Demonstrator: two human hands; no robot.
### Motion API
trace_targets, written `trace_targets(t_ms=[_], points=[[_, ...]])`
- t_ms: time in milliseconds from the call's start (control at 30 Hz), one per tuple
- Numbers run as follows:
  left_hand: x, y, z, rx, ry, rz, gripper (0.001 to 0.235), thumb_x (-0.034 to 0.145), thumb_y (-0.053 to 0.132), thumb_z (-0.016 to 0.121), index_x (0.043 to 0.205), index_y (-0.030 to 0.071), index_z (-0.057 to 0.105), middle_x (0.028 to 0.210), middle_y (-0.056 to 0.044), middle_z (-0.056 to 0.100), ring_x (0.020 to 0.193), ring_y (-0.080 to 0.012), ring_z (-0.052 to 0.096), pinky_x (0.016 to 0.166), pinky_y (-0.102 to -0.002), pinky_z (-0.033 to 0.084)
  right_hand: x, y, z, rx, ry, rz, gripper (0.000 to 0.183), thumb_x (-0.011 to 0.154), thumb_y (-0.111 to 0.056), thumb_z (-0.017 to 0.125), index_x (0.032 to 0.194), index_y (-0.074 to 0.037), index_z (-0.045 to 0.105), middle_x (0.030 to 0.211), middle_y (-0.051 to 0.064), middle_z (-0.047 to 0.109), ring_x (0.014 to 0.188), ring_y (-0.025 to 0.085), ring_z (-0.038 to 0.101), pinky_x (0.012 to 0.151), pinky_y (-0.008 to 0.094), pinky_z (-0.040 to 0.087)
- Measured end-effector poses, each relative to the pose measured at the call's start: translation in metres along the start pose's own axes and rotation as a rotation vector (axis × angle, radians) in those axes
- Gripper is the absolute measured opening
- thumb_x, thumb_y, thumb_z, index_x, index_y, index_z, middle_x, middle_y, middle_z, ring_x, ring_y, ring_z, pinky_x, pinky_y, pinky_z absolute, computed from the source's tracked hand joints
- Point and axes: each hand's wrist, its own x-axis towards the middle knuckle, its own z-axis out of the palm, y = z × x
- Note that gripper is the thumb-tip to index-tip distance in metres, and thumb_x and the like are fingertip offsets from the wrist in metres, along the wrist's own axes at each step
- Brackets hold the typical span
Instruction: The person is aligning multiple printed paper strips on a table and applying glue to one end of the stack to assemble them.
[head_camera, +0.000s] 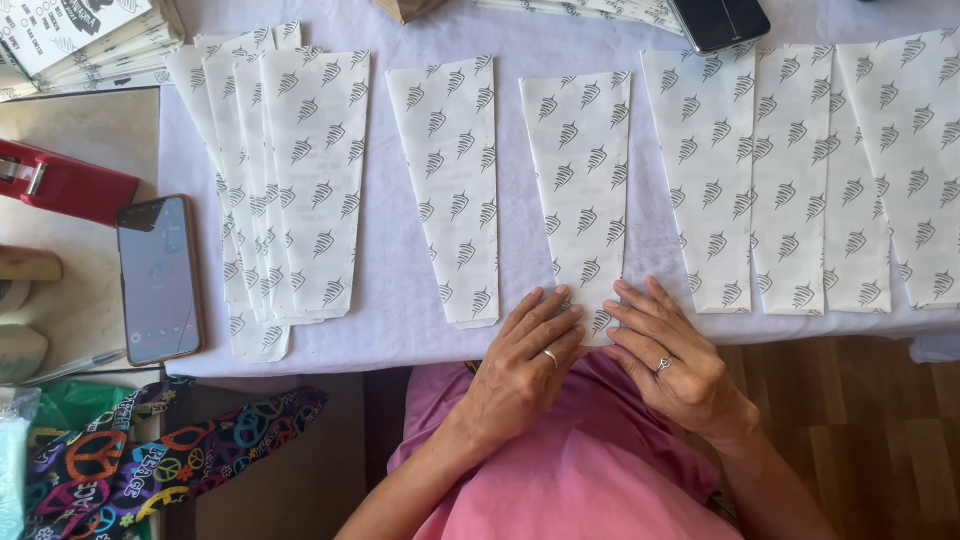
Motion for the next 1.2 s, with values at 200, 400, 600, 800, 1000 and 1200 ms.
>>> trace_targets(t_ms=[200, 400, 600, 800, 1000, 1200], points=[[0.006, 0.004, 0.001, 0.036, 0.046, -0.028, 0.011, 0.094, 0.008, 0.074, 0.093, -0.002, 0.077, 0.108, -0.017, 0.077, 0.115, -0.0402, 0.072, 0.104, -0.055, 0.054, 0.000, 0.003, 0.001, -0.002, 0.022, 0.027, 0.005, 0.089, -0.004, 0.076, 0.090, 0.000, 0.075, 0.109, 0.015, 0.078, 0.112, 0.038, 0.073, 0.110, 0.055, 0.050], [0.012, 0.013, 0.008, 0.064, 0.113, -0.132, 0.009, 0.088, 0.003, 0.077, 0.094, -0.003, 0.075, 0.099, -0.015, 0.075, 0.108, -0.0389, 0.073, 0.103, -0.054, 0.052, 0.007, 0.000, 0.000, 0.064, 0.019, 0.207, 0.008, 0.087, -0.006, 0.079, 0.084, -0.001, 0.073, 0.103, 0.012, 0.077, 0.111, 0.033, 0.073, 0.115, 0.049, 0.044], [0.011, 0.010, 0.010, 0.025, 0.057, -0.206, 0.011, 0.089, 0.004, 0.076, 0.099, 0.000, 0.074, 0.100, -0.012, 0.073, 0.110, -0.0372, 0.071, 0.106, -0.053, 0.049, 0.009, 0.001, -0.005, 0.132, -0.027, 0.311, 0.006, 0.087, -0.006, 0.079, 0.086, -0.002, 0.074, 0.104, 0.010, 0.078, 0.113, 0.030, 0.073, 0.117, 0.047, 0.043], [0.012, 0.002, -0.005, -0.077, -0.190, -0.276, 0.027, 0.091, -0.004, 0.064, 0.116, 0.003, 0.072, 0.119, -0.012, 0.071, 0.126, -0.0387, 0.061, 0.109, -0.051, 0.045, 0.009, -0.003, -0.010, 0.177, -0.049, 0.379, 0.013, 0.085, 0.005, 0.074, 0.095, -0.003, 0.077, 0.109, 0.011, 0.078, 0.118, 0.032, 0.071, 0.117, 0.048, 0.043], [0.026, 0.002, -0.003, 0.056, -0.361, -0.166, 0.030, 0.096, -0.001, 0.058, 0.123, -0.004, 0.071, 0.143, -0.022, 0.062, 0.144, -0.0502, 0.041, 0.116, -0.064, 0.028, -0.011, 0.015, -0.044, -0.159, 0.077, 0.301, 0.024, 0.095, 0.004, 0.067, 0.118, 0.000, 0.074, 0.127, 0.017, 0.071, 0.130, 0.039, 0.062, 0.123, 0.052, 0.036], [0.037, 0.002, 0.033, 0.071, -0.390, -0.122, 0.032, 0.098, 0.004, 0.056, 0.125, 0.000, 0.071, 0.146, -0.019, 0.060, 0.147, -0.0483, 0.039, 0.119, -0.065, 0.024, -0.040, 0.033, -0.053, -0.385, 0.044, 0.321, 0.024, 0.098, -0.006, 0.070, 0.122, -0.003, 0.075, 0.134, 0.016, 0.070, 0.142, 0.039, 0.054, 0.131, 0.047, 0.022]])
